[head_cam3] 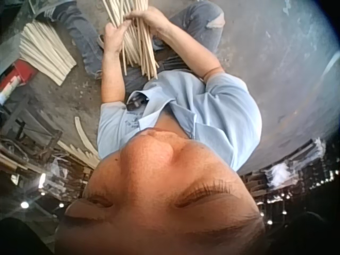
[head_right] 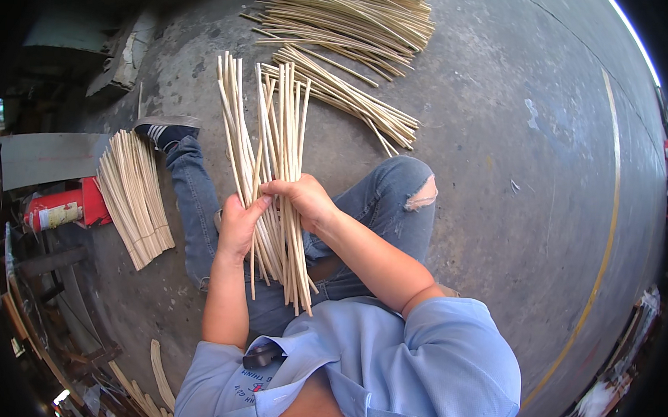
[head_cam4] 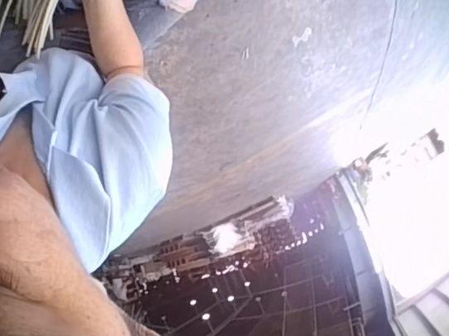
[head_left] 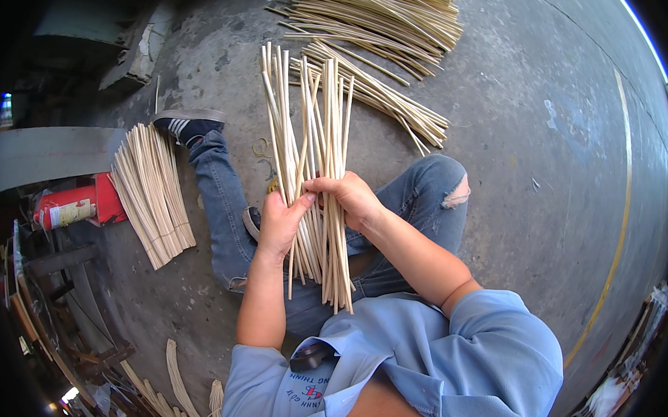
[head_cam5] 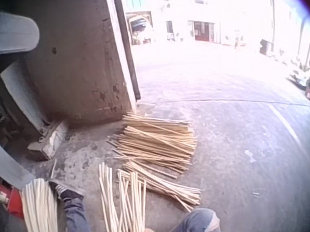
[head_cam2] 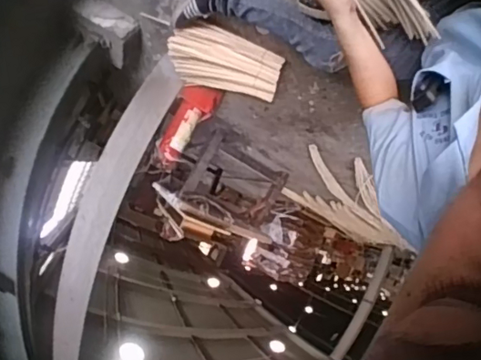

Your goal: The person sits on the floor and gathers thin wooden sticks into bundles. They align the sticks by hand, secure them with rubber bands, and place the finished bundles on the floor.

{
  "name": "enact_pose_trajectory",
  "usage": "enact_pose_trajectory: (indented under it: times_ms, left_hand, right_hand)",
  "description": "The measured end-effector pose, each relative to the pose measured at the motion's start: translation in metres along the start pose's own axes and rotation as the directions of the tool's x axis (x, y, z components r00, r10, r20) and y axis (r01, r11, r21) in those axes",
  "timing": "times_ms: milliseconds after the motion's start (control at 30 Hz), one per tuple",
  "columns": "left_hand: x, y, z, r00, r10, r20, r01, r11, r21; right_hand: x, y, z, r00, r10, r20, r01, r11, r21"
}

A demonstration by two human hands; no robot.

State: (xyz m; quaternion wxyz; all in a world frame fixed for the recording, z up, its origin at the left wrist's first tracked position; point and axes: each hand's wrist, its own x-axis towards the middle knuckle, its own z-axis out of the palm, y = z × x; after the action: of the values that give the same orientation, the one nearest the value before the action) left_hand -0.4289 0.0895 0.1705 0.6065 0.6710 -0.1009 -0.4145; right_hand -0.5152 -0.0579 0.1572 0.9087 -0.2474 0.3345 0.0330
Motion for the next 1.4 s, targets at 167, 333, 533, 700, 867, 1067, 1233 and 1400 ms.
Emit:
enact_pose_trajectory:
  times_ms: [167, 333, 533, 700, 867, 1067, 1233, 1400]
  left_hand:
    - [0.000, -0.001, 0.002, 0.999, -0.037, -0.024, 0.036, 0.998, -0.043]
    - [0.005, 0.002, 0.006, 0.998, -0.049, -0.026, 0.048, 0.997, -0.056]
    - [0.001, 0.001, 0.005, 0.999, 0.029, 0.016, -0.030, 0.999, 0.037]
    - [0.000, 0.005, 0.010, 0.995, 0.050, -0.087, -0.039, 0.992, 0.122]
    - [0.002, -0.005, 0.004, 0.991, 0.099, -0.091, -0.076, 0.971, 0.227]
    - [0.001, -0.008, 0.008, 0.994, 0.104, -0.046, -0.098, 0.989, 0.108]
    - [0.002, -0.002, 0.010, 0.999, 0.021, -0.039, -0.022, 0.999, -0.039]
    - [0.005, -0.008, 0.007, 0.995, 0.101, -0.019, -0.101, 0.994, -0.035]
  right_hand:
    - [0.002, 0.005, -0.004, 0.999, -0.032, 0.016, 0.029, 0.991, 0.133]
    - [0.010, 0.011, -0.025, 0.995, -0.100, 0.011, 0.099, 0.990, 0.104]
    - [0.000, 0.004, -0.004, 0.995, -0.082, 0.063, 0.078, 0.995, 0.065]
    - [-0.001, 0.004, -0.006, 0.997, -0.073, -0.024, 0.074, 0.997, 0.004]
    - [0.000, 0.004, -0.002, 0.995, -0.102, -0.022, 0.102, 0.995, -0.018]
    - [0.001, 0.003, -0.007, 0.999, -0.042, -0.032, 0.042, 0.999, -0.001]
    - [0.002, 0.008, -0.019, 0.999, -0.018, -0.029, 0.022, 0.986, 0.163]
    - [0.001, 0.010, -0.023, 0.997, -0.061, 0.036, 0.056, 0.990, 0.128]
